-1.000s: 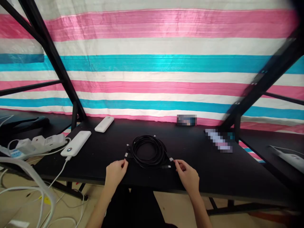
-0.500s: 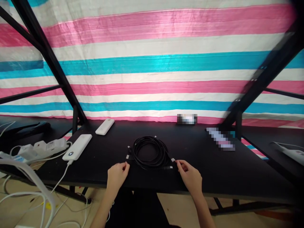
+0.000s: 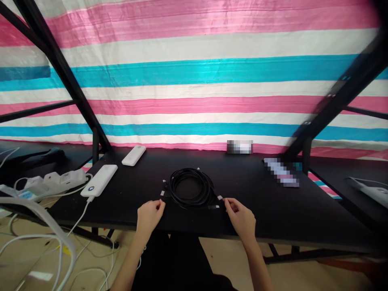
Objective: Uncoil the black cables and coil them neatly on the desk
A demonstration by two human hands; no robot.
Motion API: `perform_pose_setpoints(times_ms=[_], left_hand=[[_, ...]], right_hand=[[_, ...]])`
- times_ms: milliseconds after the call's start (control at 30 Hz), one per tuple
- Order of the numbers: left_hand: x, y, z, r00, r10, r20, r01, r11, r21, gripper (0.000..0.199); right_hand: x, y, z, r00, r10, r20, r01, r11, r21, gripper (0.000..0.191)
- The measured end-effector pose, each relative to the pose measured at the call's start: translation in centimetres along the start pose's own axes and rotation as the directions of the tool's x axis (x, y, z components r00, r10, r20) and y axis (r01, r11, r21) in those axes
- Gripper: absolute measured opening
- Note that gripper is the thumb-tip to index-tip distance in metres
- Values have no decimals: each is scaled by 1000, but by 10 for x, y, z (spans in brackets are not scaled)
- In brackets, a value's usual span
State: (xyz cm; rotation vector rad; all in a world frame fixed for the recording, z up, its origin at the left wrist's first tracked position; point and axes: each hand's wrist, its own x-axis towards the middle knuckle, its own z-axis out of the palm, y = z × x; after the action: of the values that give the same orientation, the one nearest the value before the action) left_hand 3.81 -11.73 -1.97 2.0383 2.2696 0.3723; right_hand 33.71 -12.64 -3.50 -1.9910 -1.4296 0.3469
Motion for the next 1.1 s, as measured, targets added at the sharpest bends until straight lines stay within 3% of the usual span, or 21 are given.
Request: perform_pose_setpoints(times_ms=[1100], left_hand=[[1,-2,4,1000,-10,-1,10,1000,-4,37]], right_hand=[[2,3,2,1000,27,-2,-27,1000,-3,36]])
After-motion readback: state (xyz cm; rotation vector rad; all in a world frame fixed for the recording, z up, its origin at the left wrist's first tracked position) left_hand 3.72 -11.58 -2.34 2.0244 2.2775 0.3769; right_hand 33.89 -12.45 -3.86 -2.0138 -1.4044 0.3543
